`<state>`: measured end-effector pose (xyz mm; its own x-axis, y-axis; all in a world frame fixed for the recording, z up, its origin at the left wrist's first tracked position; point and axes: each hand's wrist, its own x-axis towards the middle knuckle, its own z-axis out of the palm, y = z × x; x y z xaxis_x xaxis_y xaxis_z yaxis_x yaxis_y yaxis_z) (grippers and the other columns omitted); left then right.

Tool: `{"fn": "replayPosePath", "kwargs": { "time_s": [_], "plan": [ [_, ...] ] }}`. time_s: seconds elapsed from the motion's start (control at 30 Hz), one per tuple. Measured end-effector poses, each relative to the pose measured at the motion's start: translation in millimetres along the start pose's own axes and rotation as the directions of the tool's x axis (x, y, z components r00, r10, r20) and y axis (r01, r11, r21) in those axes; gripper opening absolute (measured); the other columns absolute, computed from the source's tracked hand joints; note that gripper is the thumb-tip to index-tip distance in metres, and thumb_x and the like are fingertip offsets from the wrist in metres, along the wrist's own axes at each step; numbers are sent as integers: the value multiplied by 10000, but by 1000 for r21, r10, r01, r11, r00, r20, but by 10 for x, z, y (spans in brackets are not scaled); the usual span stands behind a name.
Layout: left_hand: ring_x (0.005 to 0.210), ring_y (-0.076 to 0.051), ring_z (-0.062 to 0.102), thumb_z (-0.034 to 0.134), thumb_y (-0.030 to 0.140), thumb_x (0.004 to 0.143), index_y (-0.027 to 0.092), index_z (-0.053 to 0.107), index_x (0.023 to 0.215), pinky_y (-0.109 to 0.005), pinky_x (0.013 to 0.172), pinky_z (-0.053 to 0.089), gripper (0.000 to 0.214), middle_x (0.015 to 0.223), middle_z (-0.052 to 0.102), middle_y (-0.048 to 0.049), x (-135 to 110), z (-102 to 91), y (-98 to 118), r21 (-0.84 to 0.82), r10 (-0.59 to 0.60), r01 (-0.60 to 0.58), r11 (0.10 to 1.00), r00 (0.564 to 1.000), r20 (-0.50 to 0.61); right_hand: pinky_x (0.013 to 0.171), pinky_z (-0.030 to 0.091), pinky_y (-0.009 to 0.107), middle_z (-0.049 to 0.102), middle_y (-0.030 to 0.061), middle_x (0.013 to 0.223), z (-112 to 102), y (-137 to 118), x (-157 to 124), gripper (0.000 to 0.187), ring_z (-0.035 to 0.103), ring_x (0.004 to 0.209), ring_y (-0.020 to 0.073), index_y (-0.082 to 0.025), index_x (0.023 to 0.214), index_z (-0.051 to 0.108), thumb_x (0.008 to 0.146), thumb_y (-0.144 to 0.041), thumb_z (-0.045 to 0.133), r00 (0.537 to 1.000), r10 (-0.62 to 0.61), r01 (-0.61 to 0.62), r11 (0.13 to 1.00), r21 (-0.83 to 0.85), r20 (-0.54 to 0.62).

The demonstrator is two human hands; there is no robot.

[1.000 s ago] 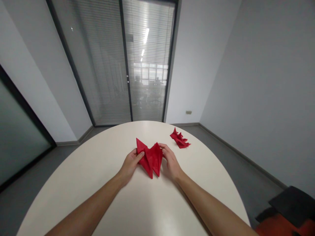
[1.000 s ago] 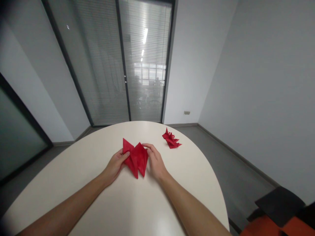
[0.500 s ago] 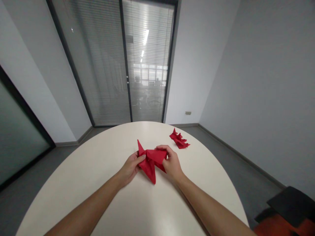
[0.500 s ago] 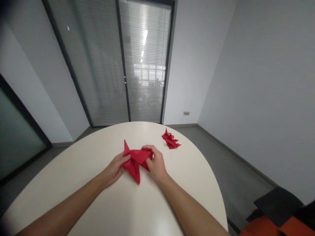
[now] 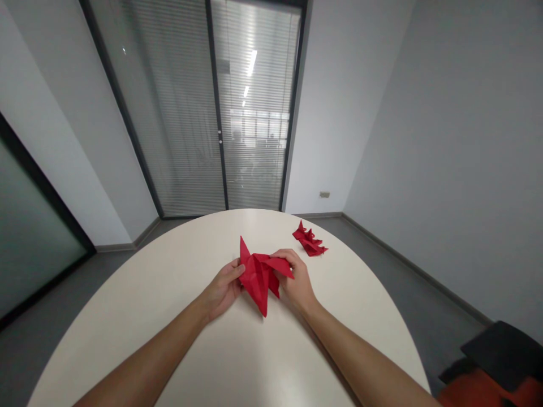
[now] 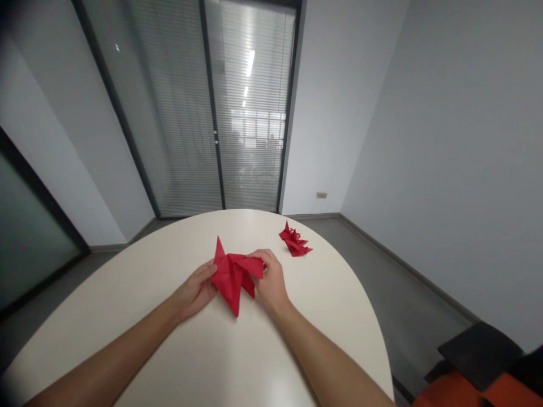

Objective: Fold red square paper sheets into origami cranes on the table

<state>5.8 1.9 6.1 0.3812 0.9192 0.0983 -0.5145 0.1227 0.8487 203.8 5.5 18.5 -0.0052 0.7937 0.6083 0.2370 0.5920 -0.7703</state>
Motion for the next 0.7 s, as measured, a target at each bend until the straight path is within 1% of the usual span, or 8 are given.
{"fn": "replayPosePath", "kwargs": {
  "time_s": [0.1, 0.17, 0.23, 0.3, 0.4, 0.5, 0.6, 0.7],
  "plan": [
    [855, -222, 680, 827, 396, 761, 170, 693, 1039, -308, 744, 516, 382, 996, 739, -96, 28, -7, -21, -10, 22, -22, 1000, 998, -57, 662, 484, 303, 649, 32, 900, 40, 42, -10, 177, 595, 782, 196, -218, 952, 623, 780, -251, 652, 984, 116, -119, 993, -14, -134],
    [889, -226, 684, 832, 380, 755, 164, 689, 1024, -316, 776, 524, 373, 998, 741, -95, 51, -12, -34, -6, 50, -51, 999, 993, -110, 586, 433, 278, 584, -11, 747, 49, 67, -15, 128, 527, 659, 167, -216, 826, 566, 794, -297, 661, 969, 177, -185, 982, -27, -175],
    [897, -221, 684, 837, 358, 749, 155, 685, 1002, -320, 802, 525, 358, 993, 742, -93, 70, -13, -41, 11, 84, -83, 997, 983, -161, 554, 396, 273, 514, -33, 622, 50, 73, -23, 233, 479, 587, 151, -216, 688, 521, 839, -349, 637, 968, 227, -232, 972, -43, -109],
    [898, -215, 683, 844, 338, 736, 150, 681, 993, -324, 821, 525, 357, 991, 744, -89, 82, -5, -41, 37, 105, -100, 994, 973, -203, 560, 410, 278, 554, -18, 609, 57, 54, -39, 270, 503, 581, 154, -203, 684, 573, 884, -382, 603, 969, 247, -247, 969, -21, -6],
    [953, -228, 682, 843, 313, 730, 141, 679, 1013, -344, 871, 519, 370, 1017, 745, -96, 80, 32, -39, 70, 115, -103, 992, 972, -204, 719, 514, 325, 720, 46, 887, 94, -5, -70, 178, 637, 774, 197, -196, 939, 693, 861, -352, 659, 981, 172, -176, 984, 34, 93],
    [1025, -252, 673, 844, 294, 724, 137, 679, 1062, -370, 916, 511, 408, 1072, 740, -114, 63, 73, -44, 79, 102, -91, 993, 982, -158, 839, 543, 374, 739, 74, 1042, 135, -47, -94, 233, 680, 930, 229, -209, 1042, 689, 840, -326, 691, 975, 163, -179, 978, 105, 148],
    [1006, -254, 681, 841, 309, 732, 140, 685, 1059, -376, 908, 518, 399, 1091, 736, -121, 51, 85, -55, 92, 87, -75, 993, 987, -135, 750, 548, 335, 729, 48, 895, 143, -30, -89, 169, 677, 806, 202, -207, 922, 651, 837, -346, 690, 968, 200, -227, 954, 198, 150],
    [982, -249, 689, 829, 340, 750, 141, 687, 1070, -371, 888, 528, 403, 1110, 730, -129, 50, 70, -66, 107, 76, -62, 992, 989, -125, 643, 516, 284, 649, -9, 739, 127, 24, -54, 214, 618, 673, 164, -218, 822, 569, 780, -347, 734, 973, 216, -230, 942, 245, 84]
  ]
}}
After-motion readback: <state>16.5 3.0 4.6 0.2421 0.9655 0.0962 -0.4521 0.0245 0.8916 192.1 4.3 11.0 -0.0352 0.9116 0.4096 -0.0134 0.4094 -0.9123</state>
